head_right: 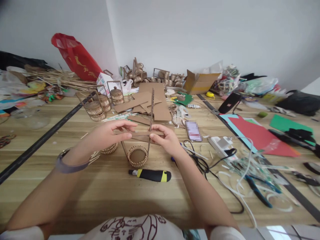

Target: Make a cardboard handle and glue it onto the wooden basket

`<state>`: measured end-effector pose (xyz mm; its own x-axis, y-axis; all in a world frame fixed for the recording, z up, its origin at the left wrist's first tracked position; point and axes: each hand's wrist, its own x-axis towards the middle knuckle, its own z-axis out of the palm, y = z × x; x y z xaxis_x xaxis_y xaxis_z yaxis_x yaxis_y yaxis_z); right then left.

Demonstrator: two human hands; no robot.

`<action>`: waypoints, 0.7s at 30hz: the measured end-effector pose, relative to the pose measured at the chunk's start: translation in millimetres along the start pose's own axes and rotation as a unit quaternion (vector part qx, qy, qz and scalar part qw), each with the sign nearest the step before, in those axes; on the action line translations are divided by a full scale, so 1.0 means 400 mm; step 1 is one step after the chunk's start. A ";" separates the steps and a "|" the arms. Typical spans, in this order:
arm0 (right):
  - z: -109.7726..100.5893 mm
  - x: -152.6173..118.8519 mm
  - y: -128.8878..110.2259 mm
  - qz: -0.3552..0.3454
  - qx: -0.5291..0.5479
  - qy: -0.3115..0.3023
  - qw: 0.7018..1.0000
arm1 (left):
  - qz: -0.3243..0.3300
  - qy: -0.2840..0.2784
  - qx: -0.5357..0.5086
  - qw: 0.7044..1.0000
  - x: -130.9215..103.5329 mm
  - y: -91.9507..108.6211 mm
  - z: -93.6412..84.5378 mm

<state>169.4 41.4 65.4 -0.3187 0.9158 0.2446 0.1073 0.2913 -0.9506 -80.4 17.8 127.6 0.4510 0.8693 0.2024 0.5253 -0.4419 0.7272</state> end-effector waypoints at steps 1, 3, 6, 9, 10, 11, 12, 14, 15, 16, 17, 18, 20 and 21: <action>-0.001 -0.001 -0.001 -0.001 0.000 -0.004 1.000 | 0.027 0.003 0.029 0.999 0.001 0.009 0.009; -0.001 -0.002 -0.003 0.001 0.004 -0.009 1.000 | 0.083 0.001 0.096 0.992 0.007 0.023 0.030; 0.001 -0.006 -0.006 0.006 0.013 -0.006 1.000 | 0.137 -0.003 0.185 0.973 0.020 0.025 0.059; 0.004 -0.009 -0.009 0.011 0.023 0.004 1.000 | 0.153 0.004 0.228 0.962 0.028 0.017 0.074; 0.004 -0.009 -0.009 0.013 0.027 0.005 1.000 | 0.154 0.007 0.233 0.960 0.029 0.015 0.076; 0.005 -0.010 -0.009 0.016 0.030 0.004 0.999 | 0.155 0.008 0.236 0.959 0.030 0.013 0.076; 0.005 -0.010 -0.009 0.018 0.033 0.003 0.999 | 0.156 0.009 0.238 0.958 0.030 0.013 0.076; 0.006 -0.010 -0.008 0.018 0.034 0.002 0.999 | 0.159 0.011 0.240 0.958 0.029 0.014 0.073; 0.006 -0.010 -0.007 0.016 0.033 0.002 0.999 | 0.159 0.011 0.240 0.958 0.029 0.016 0.072; 0.007 -0.010 -0.007 0.014 0.032 0.003 0.999 | 0.159 0.012 0.240 0.958 0.028 0.017 0.071; 0.007 -0.010 -0.007 0.013 0.031 0.002 0.999 | 0.158 0.012 0.239 0.958 0.028 0.018 0.070; 0.007 -0.011 -0.006 0.011 0.031 0.002 0.999 | 0.156 0.014 0.239 0.958 0.028 0.019 0.069; 0.008 -0.011 -0.005 0.008 0.031 0.000 1.000 | 0.152 0.016 0.236 0.960 0.028 0.020 0.069; 0.008 -0.011 -0.005 0.006 0.030 0.000 1.000 | 0.152 0.016 0.234 0.960 0.028 0.020 0.069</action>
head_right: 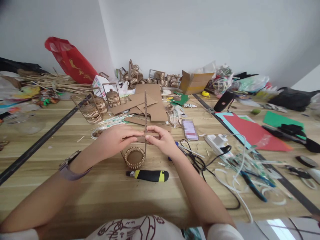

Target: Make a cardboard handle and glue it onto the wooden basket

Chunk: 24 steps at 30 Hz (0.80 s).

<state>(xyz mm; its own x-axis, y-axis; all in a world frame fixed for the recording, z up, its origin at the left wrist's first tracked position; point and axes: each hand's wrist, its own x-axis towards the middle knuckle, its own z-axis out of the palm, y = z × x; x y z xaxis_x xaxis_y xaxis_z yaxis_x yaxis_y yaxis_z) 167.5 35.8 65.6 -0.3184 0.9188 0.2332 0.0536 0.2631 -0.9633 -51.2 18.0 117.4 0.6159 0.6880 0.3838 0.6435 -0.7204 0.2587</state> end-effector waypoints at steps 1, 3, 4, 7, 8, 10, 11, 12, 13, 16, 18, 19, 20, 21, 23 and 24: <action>0.000 0.000 0.000 -0.002 0.000 0.000 1.000 | 0.000 0.000 -0.002 1.000 0.000 0.000 0.000; 0.000 0.000 0.001 -0.005 -0.001 -0.001 1.000 | 0.001 -0.002 -0.005 1.000 0.001 -0.001 0.001; 0.000 0.001 0.001 -0.005 0.000 -0.002 1.000 | 0.001 -0.003 -0.006 1.000 0.001 -0.002 0.001; 0.001 0.001 0.000 -0.001 0.002 -0.001 1.000 | -0.002 -0.006 -0.012 1.000 0.000 -0.004 -0.001; 0.001 0.001 -0.001 0.001 0.003 -0.001 1.000 | -0.004 -0.008 -0.015 1.000 0.000 -0.004 -0.002; 0.002 0.001 -0.002 0.004 0.004 -0.001 1.000 | -0.009 -0.012 -0.019 1.000 0.000 -0.003 -0.004; 0.003 0.000 -0.002 0.006 0.004 -0.001 1.000 | -0.011 -0.014 -0.021 1.000 0.000 -0.003 -0.005; 0.003 0.000 -0.002 0.007 0.004 -0.002 1.000 | -0.013 -0.015 -0.022 1.000 0.000 -0.003 -0.006; 0.004 -0.001 -0.002 0.007 0.003 -0.001 1.000 | -0.014 -0.015 -0.023 1.000 0.000 -0.002 -0.006; 0.003 -0.002 0.000 0.007 -0.001 -0.002 1.000 | -0.012 -0.019 -0.025 0.999 -0.001 -0.002 -0.008; 0.003 -0.003 0.002 0.006 -0.001 -0.002 1.000 | -0.012 -0.023 -0.026 0.999 -0.001 -0.001 -0.009; 0.003 -0.003 0.002 0.005 -0.001 -0.002 1.000 | -0.013 -0.025 -0.028 0.999 0.000 -0.001 -0.010; 0.003 -0.003 0.003 0.005 -0.001 -0.003 1.000 | -0.014 -0.026 -0.030 0.999 0.000 0.000 -0.011; 0.004 -0.003 0.003 0.004 0.000 -0.004 1.000 | -0.017 -0.026 -0.032 0.999 0.000 0.000 -0.012; 0.004 -0.002 0.004 0.004 0.002 -0.004 1.000 | -0.020 -0.028 -0.037 0.999 0.002 0.002 -0.014; 0.004 -0.002 0.004 0.004 0.003 -0.004 1.000 | -0.021 -0.030 -0.038 0.999 0.003 0.003 -0.015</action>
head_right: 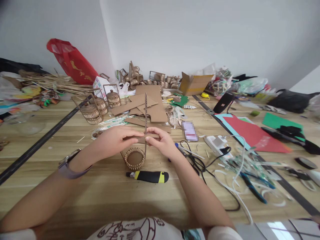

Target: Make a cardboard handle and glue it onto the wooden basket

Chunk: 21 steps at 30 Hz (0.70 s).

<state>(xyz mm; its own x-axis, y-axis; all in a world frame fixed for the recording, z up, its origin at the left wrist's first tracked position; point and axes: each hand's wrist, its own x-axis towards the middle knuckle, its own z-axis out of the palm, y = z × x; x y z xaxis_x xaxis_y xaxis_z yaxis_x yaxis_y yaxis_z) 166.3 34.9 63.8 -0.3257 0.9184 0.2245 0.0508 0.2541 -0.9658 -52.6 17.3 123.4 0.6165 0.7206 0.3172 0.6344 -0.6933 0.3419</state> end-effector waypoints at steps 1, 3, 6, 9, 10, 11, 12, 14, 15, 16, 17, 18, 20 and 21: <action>0.000 0.000 0.000 0.000 0.001 0.000 1.000 | -0.001 -0.002 -0.001 1.000 0.001 0.001 -0.001; 0.001 0.001 -0.001 0.001 -0.001 0.000 1.000 | -0.004 -0.006 -0.004 1.000 0.003 0.003 -0.004; 0.001 0.001 -0.003 0.002 -0.006 0.001 1.000 | -0.007 -0.010 -0.014 1.000 0.006 0.004 -0.008; 0.003 0.000 -0.004 -0.002 -0.003 0.003 1.000 | -0.004 -0.022 -0.032 0.999 0.011 0.004 -0.014; 0.003 -0.001 -0.004 -0.003 0.000 0.003 1.000 | -0.004 -0.027 -0.037 0.999 0.013 0.004 -0.016; 0.003 -0.002 -0.005 -0.003 0.001 0.003 1.000 | -0.007 -0.031 -0.041 0.999 0.015 0.005 -0.018; 0.003 -0.002 -0.005 -0.002 0.002 0.002 1.000 | -0.012 -0.033 -0.044 0.998 0.018 0.006 -0.021; 0.002 -0.003 -0.006 -0.001 0.001 -0.001 1.000 | -0.025 -0.033 -0.045 0.998 0.023 0.009 -0.026; 0.002 -0.004 -0.006 -0.001 0.001 -0.001 1.000 | -0.031 -0.031 -0.044 0.998 0.026 0.011 -0.029; 0.002 -0.004 -0.006 -0.001 0.001 -0.001 1.000 | -0.035 -0.028 -0.041 0.998 0.030 0.013 -0.031; 0.001 -0.004 -0.007 -0.002 0.001 0.000 1.000 | -0.039 -0.024 -0.038 0.998 0.034 0.014 -0.033; 0.001 -0.004 -0.007 -0.004 0.001 0.000 1.000 | -0.042 -0.021 -0.037 0.998 0.038 0.014 -0.035; 0.002 -0.004 -0.007 -0.008 0.001 0.002 1.000 | -0.053 -0.014 -0.046 0.997 0.046 0.014 -0.037; 0.002 -0.004 -0.007 -0.010 0.002 0.004 1.000 | -0.061 -0.012 -0.058 0.996 0.051 0.014 -0.038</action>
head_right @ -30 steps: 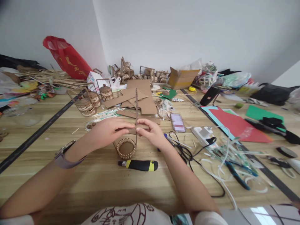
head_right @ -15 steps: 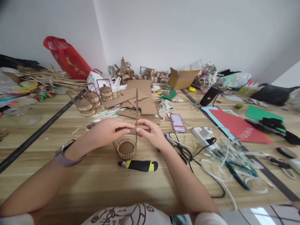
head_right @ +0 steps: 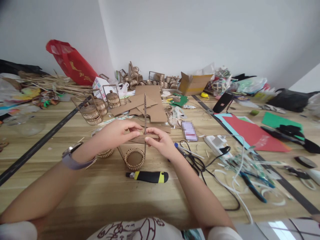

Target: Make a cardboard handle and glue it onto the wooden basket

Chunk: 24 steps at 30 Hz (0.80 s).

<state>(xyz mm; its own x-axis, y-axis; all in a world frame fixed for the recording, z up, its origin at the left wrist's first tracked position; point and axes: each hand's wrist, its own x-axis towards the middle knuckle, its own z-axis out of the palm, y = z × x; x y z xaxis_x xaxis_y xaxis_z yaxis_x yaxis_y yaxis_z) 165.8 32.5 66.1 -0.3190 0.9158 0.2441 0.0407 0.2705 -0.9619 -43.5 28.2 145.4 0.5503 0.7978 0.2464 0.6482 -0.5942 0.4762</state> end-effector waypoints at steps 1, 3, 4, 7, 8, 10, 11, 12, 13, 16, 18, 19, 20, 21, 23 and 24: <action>0.000 0.000 0.000 -0.001 0.001 0.001 1.000 | -0.008 0.001 -0.014 1.000 0.005 0.001 -0.001; 0.001 0.000 0.001 -0.002 0.002 0.001 1.000 | -0.024 -0.002 -0.036 0.999 0.017 0.004 -0.003; 0.001 0.000 0.001 -0.002 0.002 0.000 1.000 | -0.030 -0.007 -0.042 0.999 0.023 0.006 -0.004; 0.001 0.000 0.001 -0.005 -0.002 -0.004 1.000 | -0.038 -0.023 -0.051 0.998 0.041 0.011 -0.009; 0.001 -0.001 0.001 -0.006 -0.003 -0.004 1.000 | -0.036 -0.029 -0.053 0.998 0.047 0.013 -0.010; 0.001 -0.001 0.001 -0.009 -0.005 -0.007 1.000 | -0.030 -0.038 -0.052 0.997 0.056 0.014 -0.011; 0.000 0.000 0.001 -0.010 -0.006 -0.008 1.000 | -0.027 -0.044 -0.049 0.997 0.059 0.015 -0.012; 0.000 0.000 0.001 -0.010 -0.007 -0.010 1.000 | -0.024 -0.051 -0.045 0.997 0.061 0.016 -0.012; -0.001 0.000 0.001 -0.010 -0.007 -0.012 1.000 | -0.021 -0.056 -0.042 0.997 0.063 0.016 -0.012; -0.002 0.001 0.003 -0.010 -0.003 -0.014 1.000 | -0.017 -0.063 -0.036 0.997 0.065 0.015 -0.010; -0.001 0.001 0.003 -0.012 0.003 -0.014 1.000 | -0.018 -0.064 -0.036 0.997 0.065 0.013 -0.008; -0.001 0.001 0.004 -0.013 0.007 -0.015 1.000 | -0.019 -0.065 -0.036 0.997 0.064 0.012 -0.007; -0.001 0.001 0.004 -0.014 0.010 -0.015 1.000 | -0.020 -0.066 -0.036 0.997 0.063 0.012 -0.007; 0.000 0.000 0.004 -0.015 0.013 -0.016 1.000 | -0.022 -0.068 -0.035 0.997 0.062 0.011 -0.006; 0.000 0.000 0.004 -0.017 0.012 -0.017 1.000 | -0.027 -0.071 -0.037 0.996 0.059 0.012 -0.006; 0.000 0.000 0.004 -0.017 0.011 -0.018 1.000 | -0.029 -0.073 -0.038 0.996 0.058 0.013 -0.006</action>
<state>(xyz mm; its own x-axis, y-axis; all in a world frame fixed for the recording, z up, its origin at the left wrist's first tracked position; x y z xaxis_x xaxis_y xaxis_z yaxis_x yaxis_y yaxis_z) 166.0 32.9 64.7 -0.3544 0.8946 0.2722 0.0084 0.2941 -0.9557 -28.7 43.9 155.7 0.5873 0.8038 0.0944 0.6422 -0.5338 0.5502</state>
